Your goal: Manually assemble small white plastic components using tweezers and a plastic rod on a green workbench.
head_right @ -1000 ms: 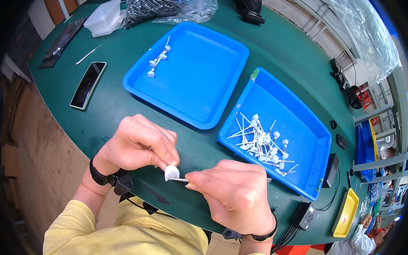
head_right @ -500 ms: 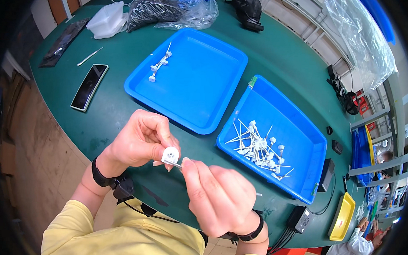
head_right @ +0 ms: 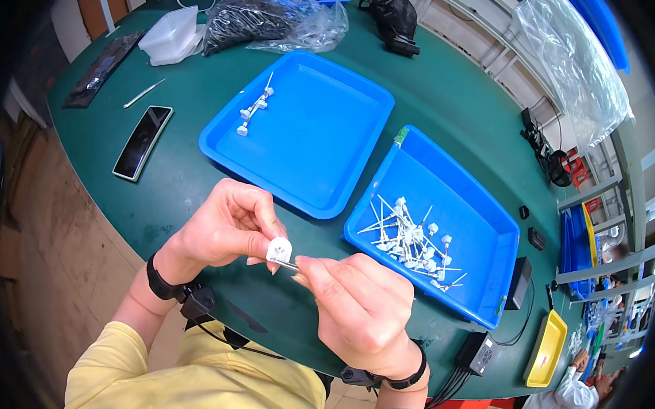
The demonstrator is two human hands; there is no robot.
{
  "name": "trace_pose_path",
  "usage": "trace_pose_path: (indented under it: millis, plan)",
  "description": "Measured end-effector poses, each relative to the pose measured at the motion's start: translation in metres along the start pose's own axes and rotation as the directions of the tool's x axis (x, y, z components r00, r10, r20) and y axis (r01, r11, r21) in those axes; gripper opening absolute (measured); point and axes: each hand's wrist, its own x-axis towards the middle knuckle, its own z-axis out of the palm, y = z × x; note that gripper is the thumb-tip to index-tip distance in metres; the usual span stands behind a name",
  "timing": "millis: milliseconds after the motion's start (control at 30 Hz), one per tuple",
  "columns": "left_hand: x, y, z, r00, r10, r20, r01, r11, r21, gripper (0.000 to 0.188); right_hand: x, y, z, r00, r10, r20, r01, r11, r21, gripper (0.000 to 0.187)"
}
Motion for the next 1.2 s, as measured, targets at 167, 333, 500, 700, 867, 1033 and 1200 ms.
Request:
trace_pose_path:
  millis: [167, 333, 500, 700, 867, 1033, 1200]
  plan:
    - [0.000, 0.001, 0.000, 0.999, 0.009, 0.048, -0.010, 1.000, 0.016, 0.010, 0.001, 0.007, -0.005, 0.996, -0.077, 0.034, 0.074, 0.993, 0.090, 0.029]
    - [0.001, 0.000, 0.000, 0.999, -0.015, 0.039, 0.014, 1.000, 0.022, 0.010, 0.001, 0.010, -0.006, 0.993, -0.104, 0.053, 0.100, 0.992, 0.073, 0.027]
    - [0.002, -0.005, 0.001, 0.998, -0.058, -0.035, 0.056, 0.997, -0.049, 0.009, -0.003, 0.011, 0.004, 0.939, -0.344, 0.010, 0.321, 0.863, -0.391, 0.024]
    - [0.002, -0.007, 0.007, 0.997, -0.022, -0.075, 0.007, 0.981, -0.192, 0.009, -0.005, 0.005, 0.010, 0.911, -0.410, 0.054, 0.368, 0.745, -0.556, 0.023]
    - [0.001, -0.008, 0.002, 0.994, 0.098, -0.054, -0.104, 0.987, -0.122, 0.009, -0.003, 0.002, 0.008, 0.901, -0.429, 0.065, 0.390, 0.733, -0.558, 0.022]
    - [0.003, -0.009, -0.006, 0.962, 0.272, 0.030, -0.269, 0.960, -0.077, 0.011, -0.003, 0.000, 0.003, 0.935, -0.356, -0.004, 0.328, 0.866, -0.376, 0.022]
    - [0.001, -0.006, -0.004, 0.951, 0.293, 0.101, -0.291, 0.956, -0.034, 0.011, -0.004, 0.002, -0.001, 0.944, -0.321, -0.077, 0.296, 0.925, -0.238, 0.023]
